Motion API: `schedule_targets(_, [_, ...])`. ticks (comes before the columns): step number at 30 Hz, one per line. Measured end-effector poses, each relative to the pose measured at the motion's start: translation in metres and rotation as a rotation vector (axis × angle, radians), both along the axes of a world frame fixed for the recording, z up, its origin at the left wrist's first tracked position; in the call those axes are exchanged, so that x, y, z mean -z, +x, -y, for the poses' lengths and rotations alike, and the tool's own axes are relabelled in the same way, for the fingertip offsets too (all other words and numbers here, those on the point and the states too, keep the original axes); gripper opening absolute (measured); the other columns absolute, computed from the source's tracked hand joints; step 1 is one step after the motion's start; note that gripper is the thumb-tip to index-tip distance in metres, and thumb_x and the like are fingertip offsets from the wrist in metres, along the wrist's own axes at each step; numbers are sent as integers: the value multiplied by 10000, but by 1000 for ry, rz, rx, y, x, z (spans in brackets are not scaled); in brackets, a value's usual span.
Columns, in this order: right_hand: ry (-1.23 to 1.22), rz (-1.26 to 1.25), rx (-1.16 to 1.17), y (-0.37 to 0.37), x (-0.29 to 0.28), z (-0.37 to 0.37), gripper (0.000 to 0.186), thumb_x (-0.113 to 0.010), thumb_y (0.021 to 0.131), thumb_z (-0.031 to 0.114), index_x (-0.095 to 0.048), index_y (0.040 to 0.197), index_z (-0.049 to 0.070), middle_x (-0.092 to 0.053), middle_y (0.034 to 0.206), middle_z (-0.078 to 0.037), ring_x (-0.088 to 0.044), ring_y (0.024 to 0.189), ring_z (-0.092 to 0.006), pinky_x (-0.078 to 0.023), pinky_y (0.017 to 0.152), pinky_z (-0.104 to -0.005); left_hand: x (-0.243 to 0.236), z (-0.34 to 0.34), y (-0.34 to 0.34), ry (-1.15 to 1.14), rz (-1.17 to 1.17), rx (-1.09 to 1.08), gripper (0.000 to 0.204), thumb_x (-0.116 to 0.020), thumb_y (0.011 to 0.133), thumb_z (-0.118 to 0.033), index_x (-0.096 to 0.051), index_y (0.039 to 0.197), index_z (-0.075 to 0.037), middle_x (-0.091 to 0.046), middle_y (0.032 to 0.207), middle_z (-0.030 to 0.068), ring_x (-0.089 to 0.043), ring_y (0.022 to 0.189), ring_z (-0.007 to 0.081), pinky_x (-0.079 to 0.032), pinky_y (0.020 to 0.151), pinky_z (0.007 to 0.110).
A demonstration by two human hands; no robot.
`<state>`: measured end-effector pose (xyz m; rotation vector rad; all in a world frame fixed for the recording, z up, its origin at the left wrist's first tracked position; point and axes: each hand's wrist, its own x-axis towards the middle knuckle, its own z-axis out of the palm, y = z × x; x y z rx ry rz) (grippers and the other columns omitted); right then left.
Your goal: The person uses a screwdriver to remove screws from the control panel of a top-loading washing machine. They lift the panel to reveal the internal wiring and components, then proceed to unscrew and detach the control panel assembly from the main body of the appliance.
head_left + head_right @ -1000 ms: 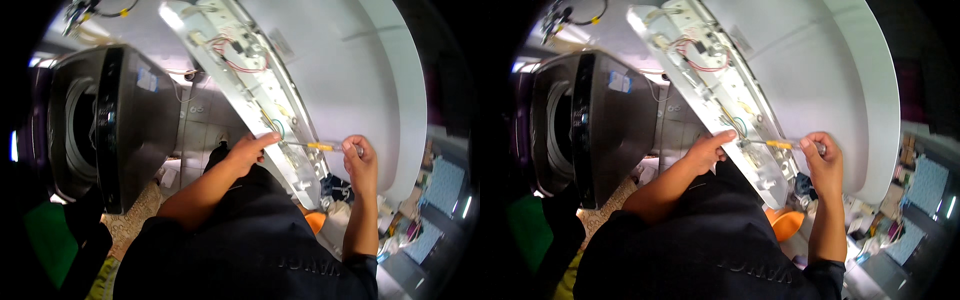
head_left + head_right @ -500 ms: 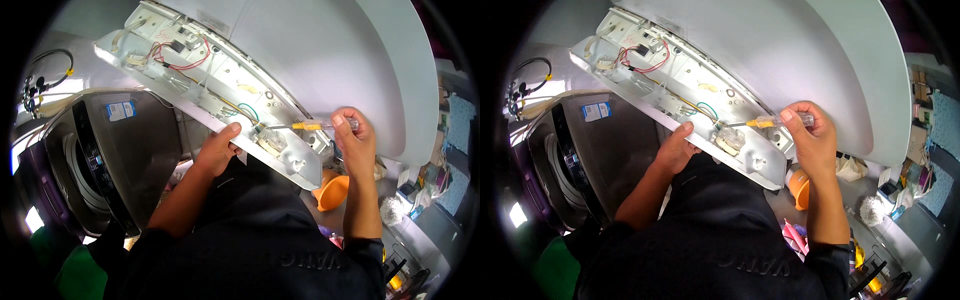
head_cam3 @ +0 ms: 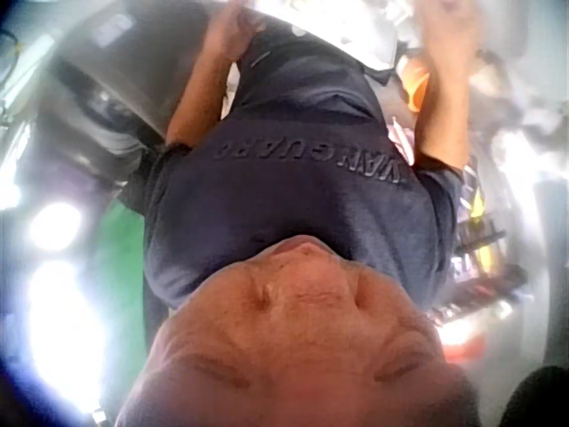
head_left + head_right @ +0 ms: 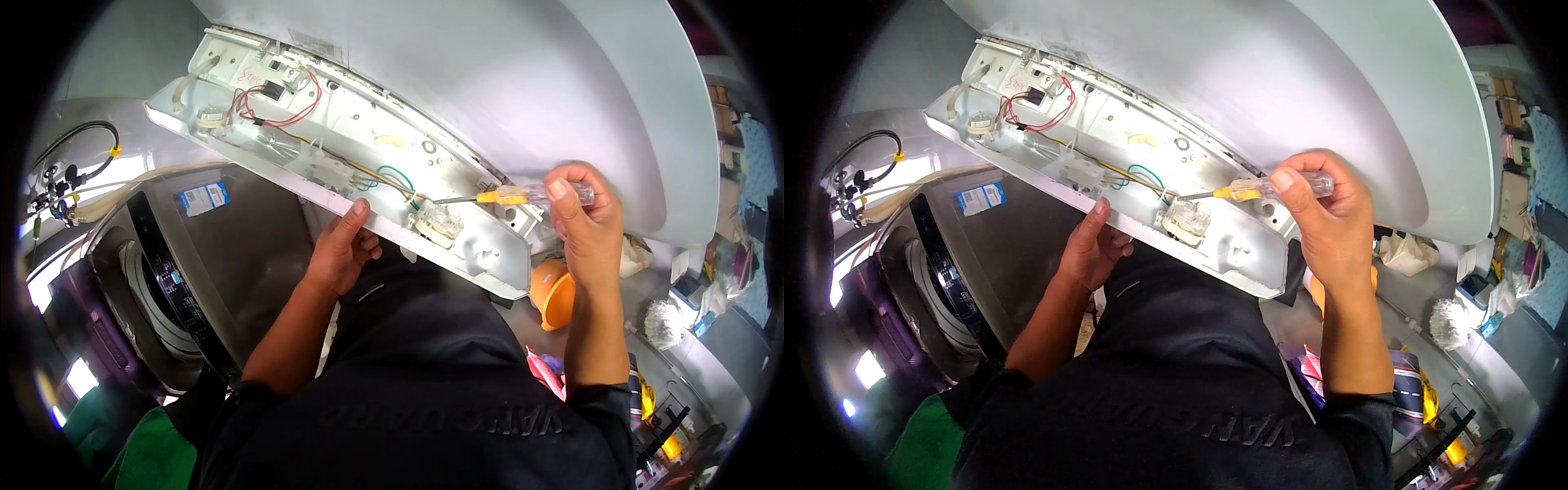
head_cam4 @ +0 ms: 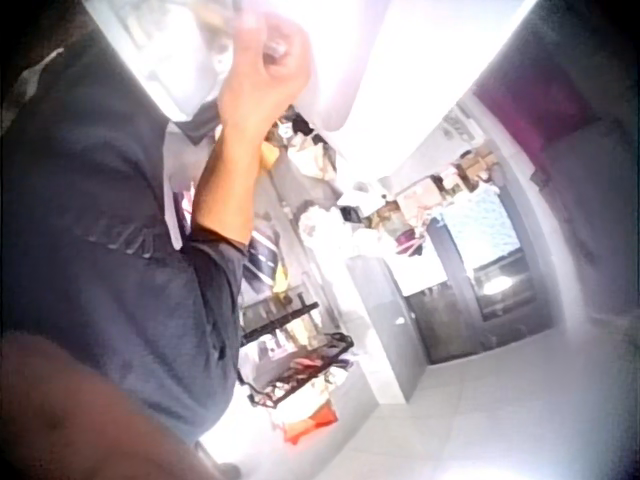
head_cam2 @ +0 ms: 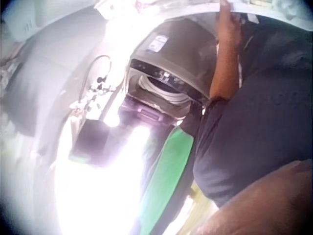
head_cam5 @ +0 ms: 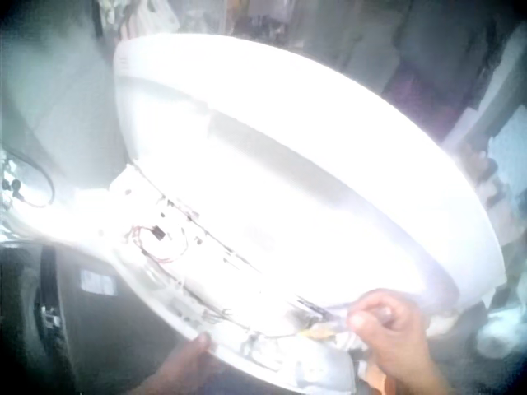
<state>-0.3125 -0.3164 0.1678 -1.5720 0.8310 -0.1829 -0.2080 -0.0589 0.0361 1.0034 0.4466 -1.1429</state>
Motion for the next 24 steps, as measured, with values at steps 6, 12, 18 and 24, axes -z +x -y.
schedule_targets(6, [30,-3,4,-6,-1,-1,219,-718,870,204,-642,946,14,-632,855,-5,-551,783,-64,-440,723,-212,-2,-2,-2,85,-21,51,459,-674,853,-505,-558,924,-66,-406,688,-2,-393,625,115,-370,577,303])
schedule_targets(12, [12,-32,76,-21,-6,3,203,-704,870,188,-637,943,10,-616,842,7,-536,780,-58,-427,716,-205,-20,-19,-2,222,81,183,344,-549,953,-366,-572,919,-25,-383,627,-5,-359,546,115,-314,510,275])
schedule_targets(18, [22,3,151,-48,-7,11,216,-703,869,201,-631,947,13,-584,818,36,-449,664,-10,-328,578,-157,-57,-33,28,150,162,300,135,-493,890,-94,-579,946,-7,-415,643,-21,-350,541,76,-281,492,226])
schedule_targets(24, [-9,24,146,-59,-3,13,236,-721,853,220,-631,930,17,-578,803,36,-466,697,-25,-361,622,-174,-87,6,86,307,587,429,146,-479,878,-65,-607,921,-9,-481,660,-12,-417,579,69,-328,521,215])
